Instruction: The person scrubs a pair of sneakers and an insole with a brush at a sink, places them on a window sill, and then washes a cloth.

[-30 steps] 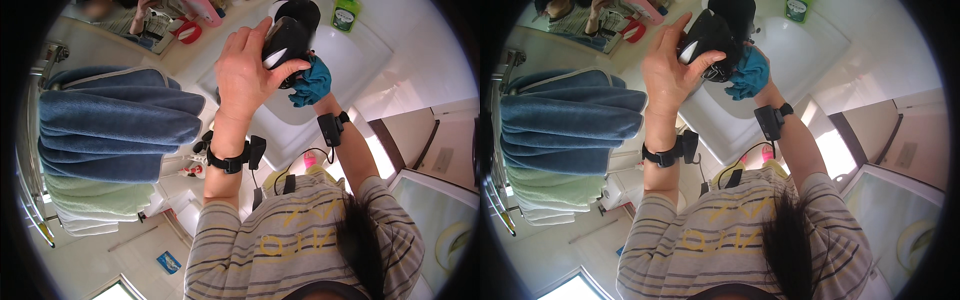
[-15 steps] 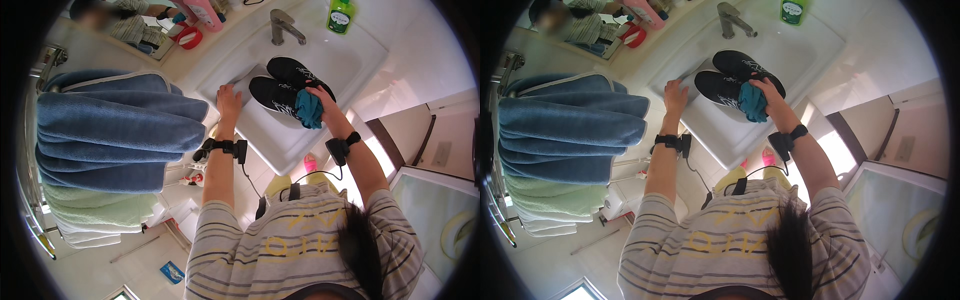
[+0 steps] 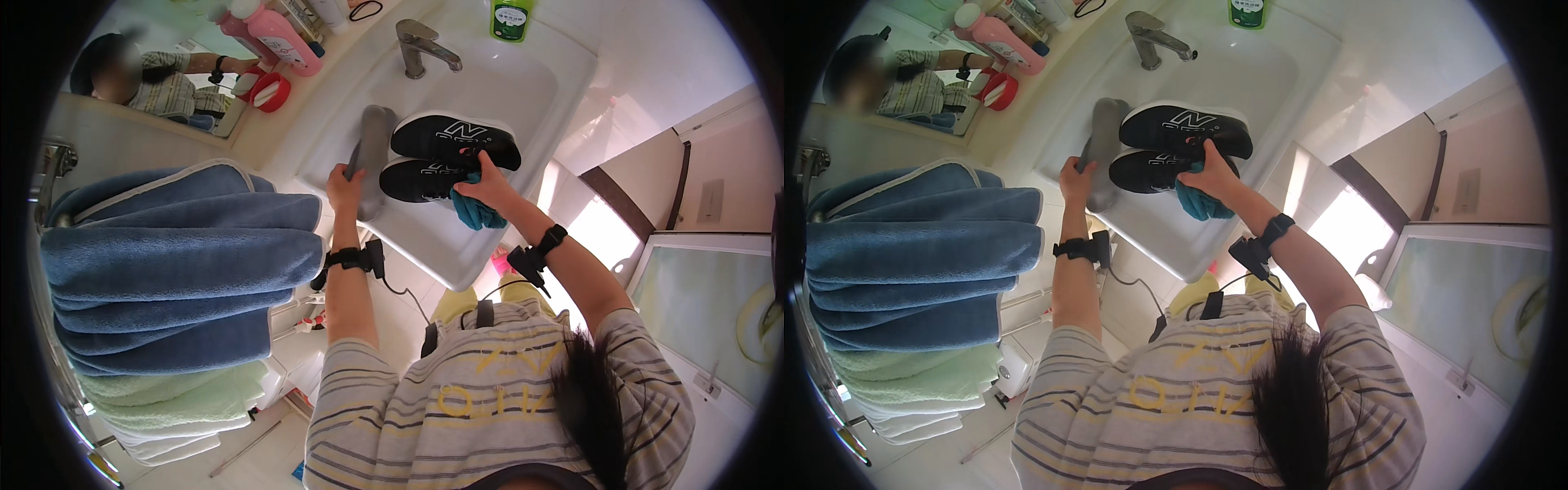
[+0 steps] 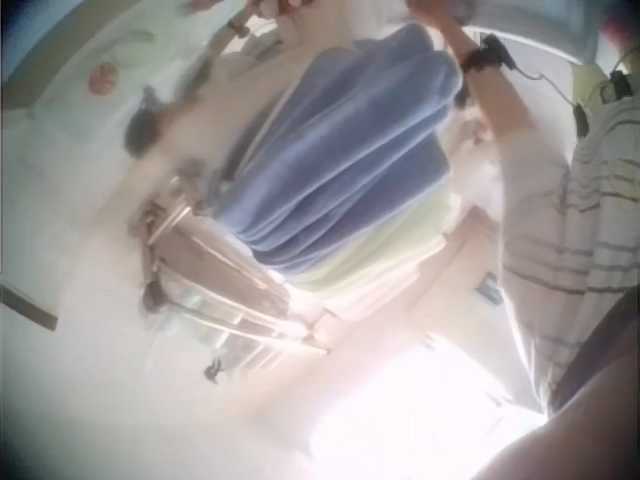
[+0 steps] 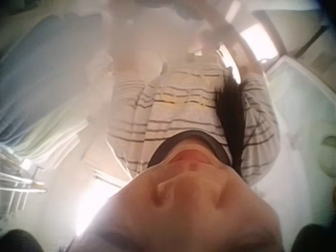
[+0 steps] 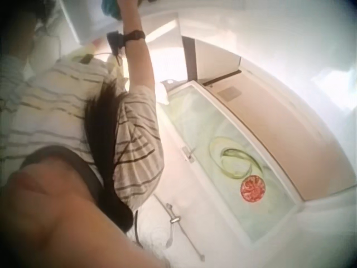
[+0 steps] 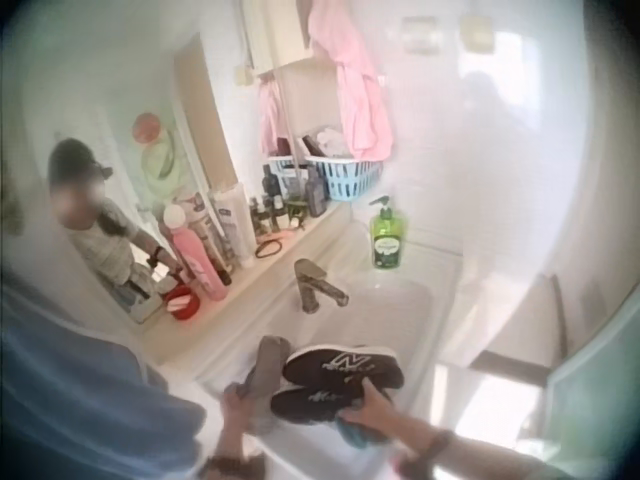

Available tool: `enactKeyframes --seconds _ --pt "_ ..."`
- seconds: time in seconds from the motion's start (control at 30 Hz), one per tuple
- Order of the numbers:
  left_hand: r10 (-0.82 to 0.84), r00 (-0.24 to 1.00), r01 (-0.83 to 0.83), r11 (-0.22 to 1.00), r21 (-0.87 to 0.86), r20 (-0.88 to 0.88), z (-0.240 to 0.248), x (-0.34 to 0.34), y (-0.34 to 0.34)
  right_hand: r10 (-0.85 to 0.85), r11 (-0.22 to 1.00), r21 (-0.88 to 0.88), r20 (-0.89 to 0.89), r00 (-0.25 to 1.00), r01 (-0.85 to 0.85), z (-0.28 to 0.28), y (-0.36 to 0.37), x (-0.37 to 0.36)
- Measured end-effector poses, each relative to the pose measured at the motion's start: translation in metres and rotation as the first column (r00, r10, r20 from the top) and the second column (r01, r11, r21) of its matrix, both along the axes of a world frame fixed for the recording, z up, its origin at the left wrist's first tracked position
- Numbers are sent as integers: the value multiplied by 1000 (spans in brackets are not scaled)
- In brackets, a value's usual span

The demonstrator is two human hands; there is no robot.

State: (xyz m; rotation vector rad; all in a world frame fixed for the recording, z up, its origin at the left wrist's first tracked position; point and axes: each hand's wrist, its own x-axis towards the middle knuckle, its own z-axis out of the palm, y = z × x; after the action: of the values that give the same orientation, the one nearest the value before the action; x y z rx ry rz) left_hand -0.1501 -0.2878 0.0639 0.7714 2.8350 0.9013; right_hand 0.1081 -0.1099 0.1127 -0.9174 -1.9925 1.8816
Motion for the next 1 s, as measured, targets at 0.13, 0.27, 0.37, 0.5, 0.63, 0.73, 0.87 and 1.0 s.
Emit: enactKeyframes --seconds 0.13,0.27,0.37,0.5,0.63,0.73,0.87,1.0 --pt "57 996 -77 924 374 63 54 13 -8 4 999 48 -48 999 -2 -8 4 4" --pt "-358 893 145 803 578 273 89 56 16 26 995 -96 -58 998 -31 6 0 3" --pt "-495 859 416 826 379 135 79 82 44 9 980 -198 -107 994 -30 6 -6 1" --pt "-595 800 568 794 216 83 57 97 74 -206 814 -567 -75 976 128 6 6 13" --pt "-556 830 556 831 28 34 56 106 87 -382 834 -437 -17 924 336 -3 9 6" --pt "-529 833 551 820 157 -162 75 124 94 -445 837 -401 -102 890 372 -2 15 3" --pt "-530 804 593 749 295 -269 127 194 131 -555 778 -473 -207 806 414 39 42 58" --pt "-599 634 772 521 363 -490 155 259 172 -644 716 -562 -301 703 415 74 81 143"
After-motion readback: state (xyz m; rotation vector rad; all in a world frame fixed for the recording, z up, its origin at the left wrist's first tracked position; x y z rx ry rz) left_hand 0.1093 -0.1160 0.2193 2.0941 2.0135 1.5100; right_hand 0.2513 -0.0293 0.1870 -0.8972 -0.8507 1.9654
